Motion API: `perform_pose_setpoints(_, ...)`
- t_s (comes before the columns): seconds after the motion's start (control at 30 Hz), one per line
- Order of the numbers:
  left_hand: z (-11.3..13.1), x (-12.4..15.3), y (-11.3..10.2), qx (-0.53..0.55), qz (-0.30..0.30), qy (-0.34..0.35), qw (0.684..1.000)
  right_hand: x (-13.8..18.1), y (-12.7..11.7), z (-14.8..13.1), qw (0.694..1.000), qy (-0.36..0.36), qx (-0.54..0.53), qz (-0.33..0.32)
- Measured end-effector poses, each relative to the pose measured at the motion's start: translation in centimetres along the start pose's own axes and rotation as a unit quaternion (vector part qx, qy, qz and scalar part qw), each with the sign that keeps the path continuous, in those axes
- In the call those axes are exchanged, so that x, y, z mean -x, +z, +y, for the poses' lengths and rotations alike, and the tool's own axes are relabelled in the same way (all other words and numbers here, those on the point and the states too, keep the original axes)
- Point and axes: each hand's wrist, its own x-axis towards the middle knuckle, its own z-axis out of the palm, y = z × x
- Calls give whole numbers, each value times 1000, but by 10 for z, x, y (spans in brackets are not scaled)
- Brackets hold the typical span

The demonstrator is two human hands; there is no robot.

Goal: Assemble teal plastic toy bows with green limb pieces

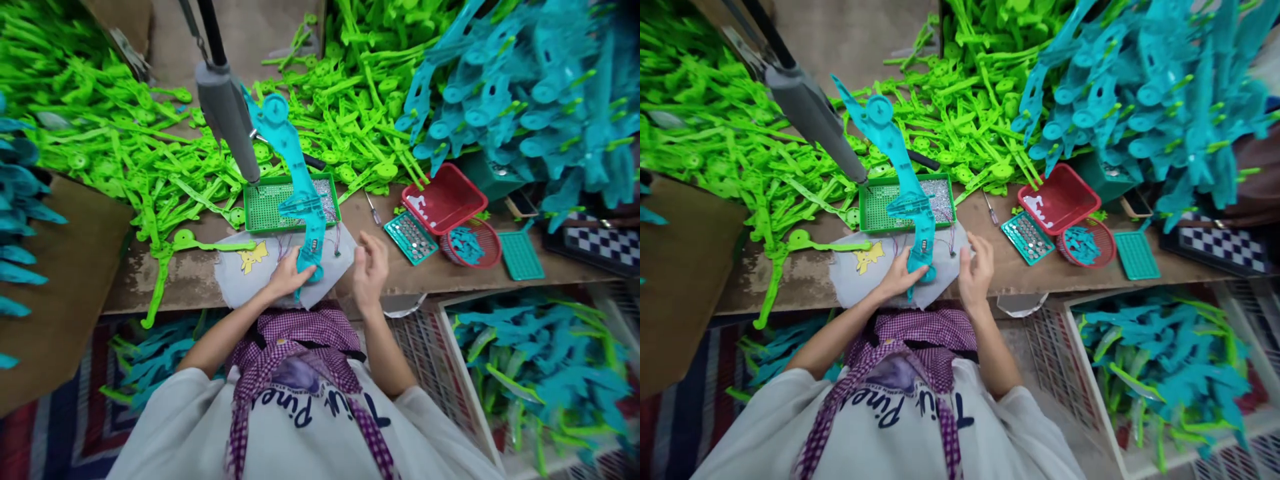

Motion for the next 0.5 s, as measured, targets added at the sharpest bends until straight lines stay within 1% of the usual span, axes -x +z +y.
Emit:
perform_pose_setpoints(0.03, 5, 6, 3, -2, -25, -9, 1000, -2, -3, 0, 999, 32, -42, -4)
perform_pose_setpoints(0.13, 18, 19, 13, -5, -101, -27, 994, -5, 5, 4, 980, 101, -146, -89)
perform_pose_setpoints(0.2, 23, 27, 16, -8, -129, -18, 991, -3, 18, 8, 972, 133, -155, -113)
perform_pose_setpoints(0.27, 23, 38, 13, -20, -131, -2, 991, 1, 32, 15, 973, 154, -141, -102)
perform_pose_setpoints(0.33, 20, 53, 3, -41, -105, 18, 993, 3, 43, 22, 976, 154, -126, -93)
perform_pose_setpoints(0.37, 17, 61, -3, -60, -76, 32, 995, 3, 47, 25, 979, 145, -112, -90)
perform_pose_setpoints(0.43, 9, 75, -19, -118, 15, 61, 991, 0, 51, 28, 989, 110, -59, -81)
perform_pose_setpoints(0.5, -1, 85, -33, -189, 109, 68, 974, -3, 49, 27, 995, 73, 22, -65)
